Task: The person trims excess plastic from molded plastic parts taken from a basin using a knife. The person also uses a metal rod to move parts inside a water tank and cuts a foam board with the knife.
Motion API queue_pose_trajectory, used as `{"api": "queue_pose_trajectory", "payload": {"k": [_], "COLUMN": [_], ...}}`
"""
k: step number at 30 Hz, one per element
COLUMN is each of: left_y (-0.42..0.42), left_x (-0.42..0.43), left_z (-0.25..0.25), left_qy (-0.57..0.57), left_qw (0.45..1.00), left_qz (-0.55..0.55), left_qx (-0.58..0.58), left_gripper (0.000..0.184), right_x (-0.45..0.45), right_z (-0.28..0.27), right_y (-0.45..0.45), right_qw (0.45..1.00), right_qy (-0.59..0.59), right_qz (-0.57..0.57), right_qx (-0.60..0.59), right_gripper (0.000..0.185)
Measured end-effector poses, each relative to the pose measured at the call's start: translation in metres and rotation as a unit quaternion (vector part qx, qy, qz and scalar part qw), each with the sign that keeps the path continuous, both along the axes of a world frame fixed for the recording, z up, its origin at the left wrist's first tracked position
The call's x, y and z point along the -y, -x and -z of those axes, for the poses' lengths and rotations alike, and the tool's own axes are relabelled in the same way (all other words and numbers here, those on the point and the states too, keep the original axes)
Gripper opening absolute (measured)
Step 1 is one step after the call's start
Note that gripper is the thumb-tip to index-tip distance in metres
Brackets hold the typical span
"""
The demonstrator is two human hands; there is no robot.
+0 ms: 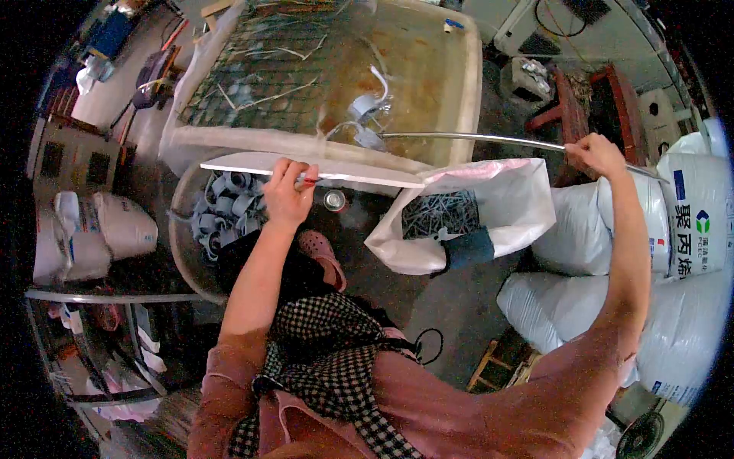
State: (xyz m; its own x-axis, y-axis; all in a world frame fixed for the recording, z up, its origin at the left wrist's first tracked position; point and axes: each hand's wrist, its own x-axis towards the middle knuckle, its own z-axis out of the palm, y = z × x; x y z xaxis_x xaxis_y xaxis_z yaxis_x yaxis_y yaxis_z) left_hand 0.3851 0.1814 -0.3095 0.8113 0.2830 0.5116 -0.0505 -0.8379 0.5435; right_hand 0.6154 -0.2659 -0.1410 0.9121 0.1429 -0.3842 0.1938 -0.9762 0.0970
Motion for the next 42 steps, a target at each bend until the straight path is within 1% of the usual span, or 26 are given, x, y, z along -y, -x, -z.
{"api": "queue_pose_trajectory", "payload": {"k": [2, 4, 5, 6, 8, 10, 11, 14, 15, 16, 18, 21, 22, 23, 24, 25, 26, 27, 29, 30, 31, 32, 34, 38, 41, 42], "left_y": [-0.002, -0.005, -0.005, -0.005, -0.006, -0.005, -0.006, -0.008, -0.008, -0.01, -0.011, -0.01, -0.009, -0.006, -0.004, -0.003, -0.003, -0.003, -0.001, -0.001, 0.0, 0.001, 0.001, 0.003, 0.004, 0.004], "left_x": [0.0, 0.0, -0.001, -0.002, -0.002, -0.003, -0.003, -0.004, -0.005, -0.006, -0.006, -0.008, -0.009, -0.008, -0.008, -0.008, -0.008, -0.009, -0.008, -0.007, -0.007, -0.007, -0.005, -0.006, -0.006, -0.006], "left_z": [0.001, 0.002, 0.002, 0.003, 0.004, 0.006, 0.008, 0.009, 0.011, 0.013, 0.013, 0.013, 0.013, 0.012, 0.009, 0.006, 0.007, 0.009, 0.007, 0.008, 0.008, 0.007, 0.006, 0.005, 0.006, 0.007], "left_qy": [0.008, 0.015, 0.007, -0.003, 0.0, 0.004, 0.01, 0.022, 0.007, -0.009, -0.009, -0.011, -0.011, -0.011, -0.005, 0.001, 0.004, 0.004, 0.005, 0.008, 0.015, 0.021, 0.02, 0.019, 0.019, 0.017], "left_qw": [1.0, 1.0, 1.0, 1.0, 1.0, 1.0, 1.0, 0.999, 0.999, 0.999, 0.999, 0.999, 0.999, 0.999, 1.0, 1.0, 1.0, 1.0, 1.0, 1.0, 0.999, 0.999, 0.999, 1.0, 1.0, 1.0], "left_qz": [0.003, 0.005, 0.002, -0.003, -0.01, -0.016, -0.01, -0.015, -0.012, -0.009, -0.014, -0.008, -0.002, -0.004, -0.005, -0.004, -0.001, -0.003, -0.004, 0.001, 0.005, 0.009, 0.015, 0.012, 0.013, 0.011], "left_qx": [0.014, 0.027, 0.019, 0.011, 0.012, 0.013, 0.017, 0.02, 0.029, 0.039, 0.04, 0.039, 0.037, 0.037, 0.023, 0.01, 0.012, 0.023, 0.029, 0.029, 0.029, 0.03, 0.032, 0.017, 0.019, 0.013], "left_gripper": [0.012, 0.012, 0.013, 0.013, 0.014, 0.014, 0.015, 0.016, 0.02, 0.024, 0.024, 0.025, 0.025, 0.025, 0.02, 0.016, 0.016, 0.016, 0.015, 0.015, 0.016, 0.016, 0.017, 0.017, 0.017, 0.017], "right_x": [-0.008, -0.015, -0.027, -0.032, -0.043, -0.065, -0.067, -0.107, -0.122, -0.138, -0.159, -0.198, -0.197, -0.193, -0.187, -0.178, -0.159, -0.139, -0.092, -0.074, -0.074, -0.057, -0.049, -0.031, -0.027, -0.028], "right_z": [0.023, 0.052, 0.058, 0.074, 0.1, 0.114, 0.132, 0.149, 0.157, 0.163, 0.199, 0.215, 0.211, 0.198, 0.181, 0.153, 0.136, 0.112, 0.075, 0.058, 0.032, 0.024, 0.006, 0.005, 0.011, 0.012], "right_y": [-0.005, -0.011, -0.011, -0.013, -0.023, -0.023, -0.033, -0.041, -0.043, -0.046, -0.063, -0.06, -0.058, -0.055, -0.051, -0.047, -0.053, -0.05, -0.043, -0.037, -0.016, -0.01, 0.007, 0.019, 0.019, 0.019], "right_qw": [1.0, 0.999, 1.0, 0.999, 0.998, 0.997, 0.995, 0.995, 0.99, 0.992, 0.984, 0.984, 0.984, 0.985, 0.985, 0.991, 0.993, 0.993, 0.991, 0.994, 0.995, 0.992, 0.993, 0.986, 0.996, 0.996], "right_qy": [0.004, -0.002, -0.002, -0.022, -0.041, -0.065, -0.084, -0.078, -0.106, -0.098, -0.12, -0.136, -0.136, -0.131, -0.126, -0.099, -0.076, -0.049, -0.067, -0.066, -0.023, -0.031, 0.003, 0.009, 0.016, 0.016], "right_qz": [0.01, -0.025, -0.025, -0.022, -0.033, -0.042, -0.048, -0.052, -0.084, -0.054, -0.121, -0.102, -0.103, -0.108, -0.111, -0.09, -0.084, -0.1, -0.092, -0.07, -0.053, -0.057, -0.016, -0.015, 0.005, 0.004], "right_qx": [-0.008, 0.024, 0.003, 0.016, -0.023, -0.031, -0.033, -0.043, -0.031, -0.052, -0.051, -0.057, -0.058, -0.012, 0.034, 0.026, 0.013, 0.03, 0.064, 0.06, 0.082, 0.106, 0.12, 0.166, 0.085, 0.086], "right_gripper": [0.043, 0.044, 0.047, 0.049, 0.049, 0.051, 0.052, 0.054, 0.055, 0.055, 0.054, 0.049, 0.049, 0.049, 0.049, 0.046, 0.045, 0.045, 0.046, 0.045, 0.044, 0.045, 0.046, 0.047, 0.046, 0.046]}}
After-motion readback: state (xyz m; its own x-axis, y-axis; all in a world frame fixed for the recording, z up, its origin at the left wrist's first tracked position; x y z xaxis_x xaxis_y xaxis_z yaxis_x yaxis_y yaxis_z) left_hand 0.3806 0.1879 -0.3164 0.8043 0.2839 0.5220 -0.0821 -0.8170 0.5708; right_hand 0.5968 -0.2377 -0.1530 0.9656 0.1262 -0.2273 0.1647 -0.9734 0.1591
